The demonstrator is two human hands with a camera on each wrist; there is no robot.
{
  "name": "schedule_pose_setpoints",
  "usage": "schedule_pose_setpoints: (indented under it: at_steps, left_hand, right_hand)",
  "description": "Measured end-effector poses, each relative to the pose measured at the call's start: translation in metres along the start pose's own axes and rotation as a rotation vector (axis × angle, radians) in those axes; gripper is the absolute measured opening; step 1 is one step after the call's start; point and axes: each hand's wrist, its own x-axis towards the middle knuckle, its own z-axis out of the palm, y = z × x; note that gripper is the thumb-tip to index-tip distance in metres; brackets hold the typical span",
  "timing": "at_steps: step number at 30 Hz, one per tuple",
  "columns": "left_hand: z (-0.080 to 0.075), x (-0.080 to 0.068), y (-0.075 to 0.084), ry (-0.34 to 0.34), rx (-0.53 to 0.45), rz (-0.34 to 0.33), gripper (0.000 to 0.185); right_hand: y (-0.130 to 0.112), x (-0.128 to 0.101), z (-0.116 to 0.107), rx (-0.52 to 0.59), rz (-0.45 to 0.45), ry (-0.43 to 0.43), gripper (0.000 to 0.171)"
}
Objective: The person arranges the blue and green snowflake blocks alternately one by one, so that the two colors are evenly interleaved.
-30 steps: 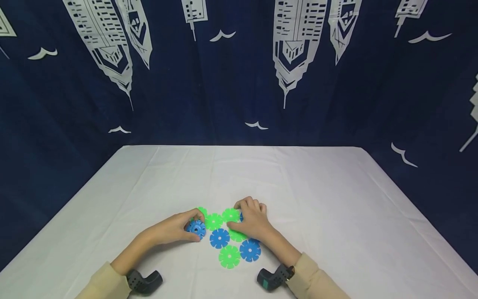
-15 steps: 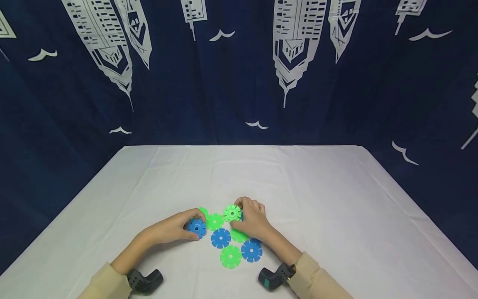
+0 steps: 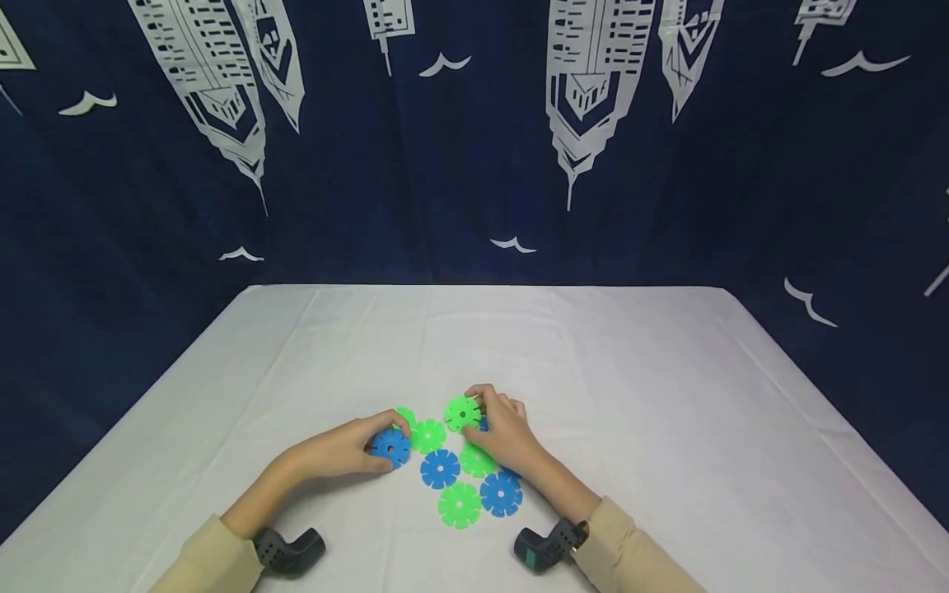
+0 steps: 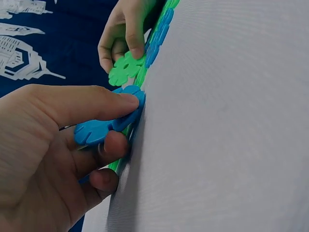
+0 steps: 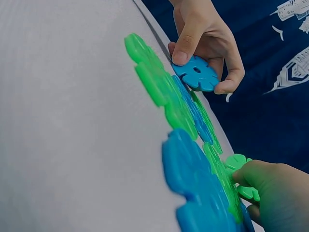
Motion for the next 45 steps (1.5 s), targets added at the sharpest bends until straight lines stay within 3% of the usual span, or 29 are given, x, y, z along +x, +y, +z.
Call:
schedule_pose_setpoints:
  at_steps: [9, 17, 24, 36, 45]
  left_hand:
    - [0.002, 0.000, 0.000, 0.034, -0.066, 0.034, 0.030]
    - [-0.002, 0.001, -0.001, 0.210, -0.084, 0.013, 0.034]
    - [-0.012, 0.001, -0.002, 0.320, -0.149, 0.011, 0.037]
    - [-0.030, 0.018, -0.005, 0.514, -0.120, -0.063, 0.044]
    - [-0.044, 0.034, -0.016, 0.590, -0.109, -0.157, 0.045]
  right_hand:
    - [0.002, 0.000, 0.000, 0.048, -0.008, 0.022, 0.043]
    - [0.005, -0.001, -0.001, 0.026, -0.035, 0.025, 0.036]
    - [0.004, 0.000, 0.003, 0.004, -0.015, 0.014, 0.032]
    - [0.001, 0.001, 0.000, 0.006, 0.015, -0.005, 0.032]
    - [0.001, 0.000, -0.001, 0.011, 0.019, 0.003, 0.033]
